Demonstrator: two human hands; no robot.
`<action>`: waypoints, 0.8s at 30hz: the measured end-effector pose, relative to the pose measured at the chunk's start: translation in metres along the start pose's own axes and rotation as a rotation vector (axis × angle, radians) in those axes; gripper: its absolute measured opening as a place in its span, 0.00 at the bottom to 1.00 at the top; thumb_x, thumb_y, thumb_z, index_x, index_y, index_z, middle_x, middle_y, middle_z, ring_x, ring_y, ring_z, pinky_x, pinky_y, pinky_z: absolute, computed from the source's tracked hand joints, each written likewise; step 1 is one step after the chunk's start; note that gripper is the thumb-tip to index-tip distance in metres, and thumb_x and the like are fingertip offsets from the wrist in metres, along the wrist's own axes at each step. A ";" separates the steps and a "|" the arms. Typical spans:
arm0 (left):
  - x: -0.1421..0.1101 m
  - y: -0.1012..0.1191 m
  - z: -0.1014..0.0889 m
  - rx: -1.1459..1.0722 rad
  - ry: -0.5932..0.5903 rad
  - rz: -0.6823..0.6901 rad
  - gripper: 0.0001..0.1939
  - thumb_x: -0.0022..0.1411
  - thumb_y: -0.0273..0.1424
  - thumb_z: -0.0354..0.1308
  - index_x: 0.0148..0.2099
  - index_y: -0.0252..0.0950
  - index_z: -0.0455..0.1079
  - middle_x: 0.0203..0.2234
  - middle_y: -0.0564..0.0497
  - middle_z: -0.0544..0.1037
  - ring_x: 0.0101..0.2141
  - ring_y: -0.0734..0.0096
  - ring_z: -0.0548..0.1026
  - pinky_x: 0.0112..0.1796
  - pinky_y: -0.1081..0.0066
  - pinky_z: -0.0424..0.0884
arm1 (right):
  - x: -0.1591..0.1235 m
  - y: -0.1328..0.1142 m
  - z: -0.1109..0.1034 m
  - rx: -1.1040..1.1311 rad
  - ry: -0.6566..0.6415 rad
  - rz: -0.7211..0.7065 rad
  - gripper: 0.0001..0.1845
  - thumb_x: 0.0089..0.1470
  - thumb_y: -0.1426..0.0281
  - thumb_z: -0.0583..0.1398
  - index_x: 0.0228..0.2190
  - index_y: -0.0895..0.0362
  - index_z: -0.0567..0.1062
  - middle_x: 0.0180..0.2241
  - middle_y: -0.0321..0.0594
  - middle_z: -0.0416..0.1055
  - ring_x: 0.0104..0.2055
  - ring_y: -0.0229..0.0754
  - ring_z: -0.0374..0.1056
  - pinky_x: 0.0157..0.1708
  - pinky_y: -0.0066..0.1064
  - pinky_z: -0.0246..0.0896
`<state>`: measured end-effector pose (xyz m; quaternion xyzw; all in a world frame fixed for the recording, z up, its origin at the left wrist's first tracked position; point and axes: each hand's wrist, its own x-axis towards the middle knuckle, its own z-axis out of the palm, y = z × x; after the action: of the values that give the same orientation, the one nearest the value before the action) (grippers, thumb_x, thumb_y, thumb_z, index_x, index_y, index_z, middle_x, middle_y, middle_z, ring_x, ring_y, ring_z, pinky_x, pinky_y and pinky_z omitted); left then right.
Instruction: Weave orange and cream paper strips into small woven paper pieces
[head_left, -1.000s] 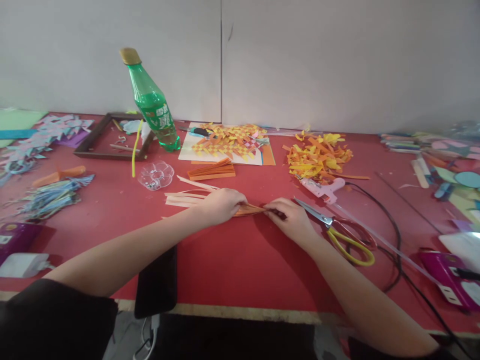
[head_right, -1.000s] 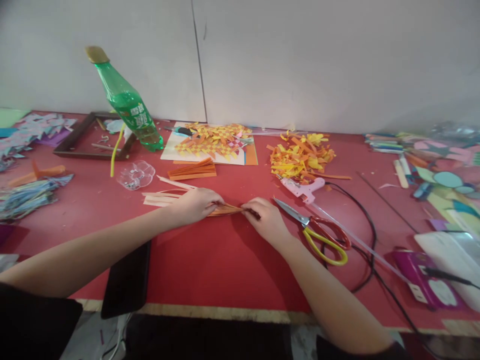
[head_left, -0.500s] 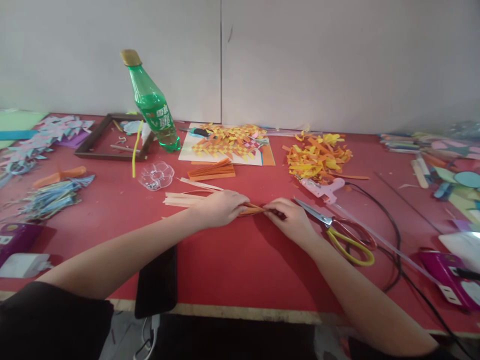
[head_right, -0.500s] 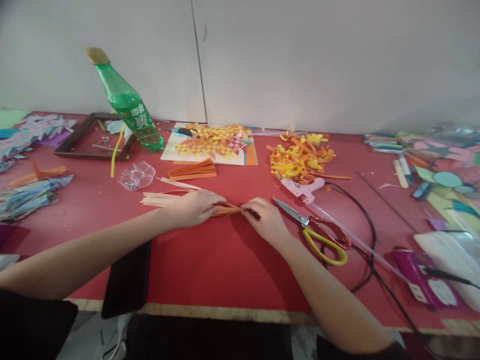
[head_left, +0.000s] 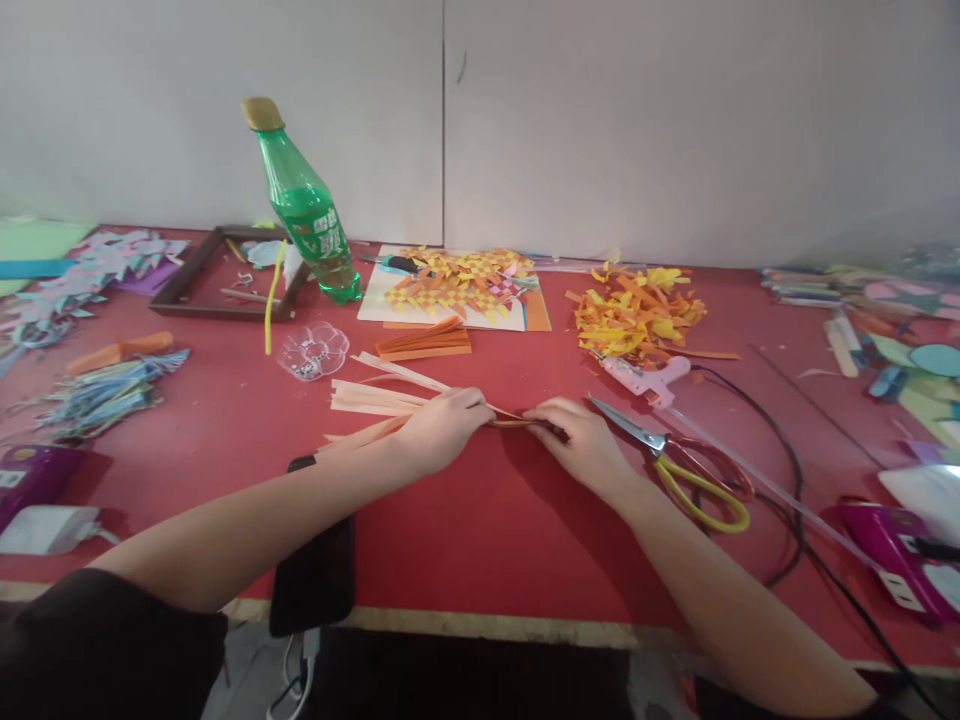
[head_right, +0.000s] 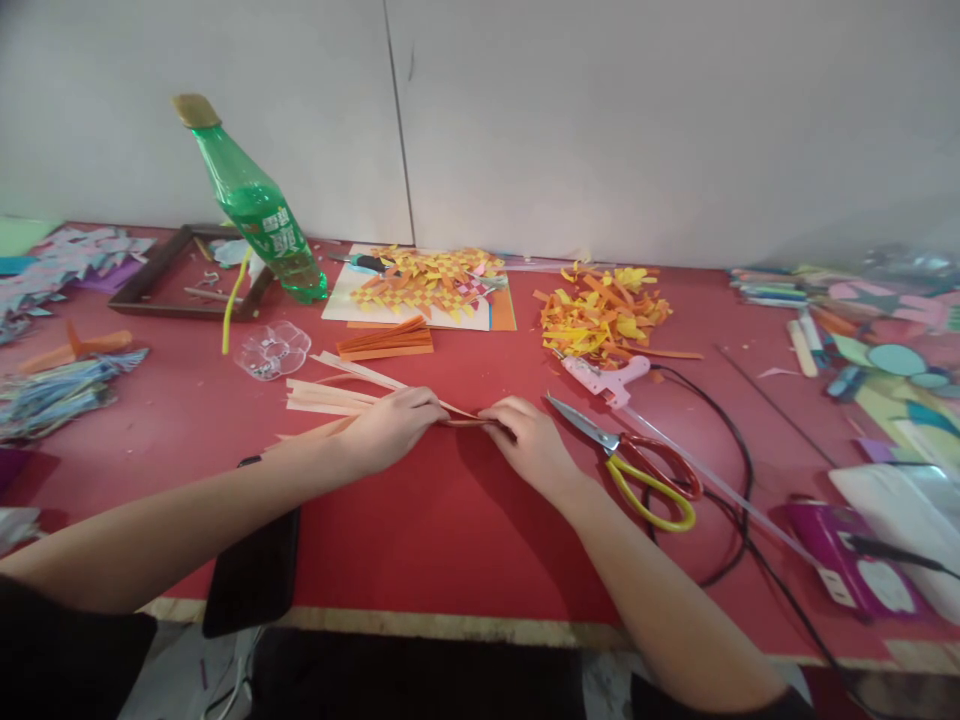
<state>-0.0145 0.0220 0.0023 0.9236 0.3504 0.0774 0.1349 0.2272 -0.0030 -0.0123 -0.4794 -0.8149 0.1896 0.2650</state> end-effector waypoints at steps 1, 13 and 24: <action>0.000 0.000 0.001 -0.003 0.007 -0.007 0.12 0.65 0.23 0.48 0.44 0.35 0.72 0.36 0.46 0.75 0.37 0.64 0.74 0.40 0.66 0.70 | 0.000 0.000 0.000 -0.001 -0.002 0.002 0.07 0.60 0.71 0.58 0.38 0.55 0.77 0.37 0.43 0.76 0.39 0.43 0.73 0.38 0.34 0.69; 0.001 0.007 0.000 -0.016 0.052 -0.038 0.14 0.67 0.24 0.44 0.49 0.33 0.68 0.38 0.45 0.73 0.39 0.63 0.71 0.45 0.64 0.68 | 0.001 -0.003 0.000 -0.002 -0.010 0.010 0.08 0.59 0.73 0.57 0.37 0.56 0.77 0.36 0.43 0.76 0.39 0.44 0.73 0.40 0.35 0.69; 0.026 0.022 0.013 0.228 0.056 0.008 0.15 0.70 0.30 0.44 0.48 0.38 0.72 0.42 0.44 0.73 0.42 0.60 0.66 0.40 0.63 0.66 | 0.000 0.000 0.002 0.004 0.010 -0.015 0.10 0.58 0.74 0.56 0.35 0.54 0.78 0.35 0.41 0.77 0.37 0.43 0.74 0.39 0.34 0.69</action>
<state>0.0215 0.0210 -0.0025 0.9317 0.3571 0.0635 0.0186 0.2265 -0.0029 -0.0139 -0.4735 -0.8167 0.1870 0.2715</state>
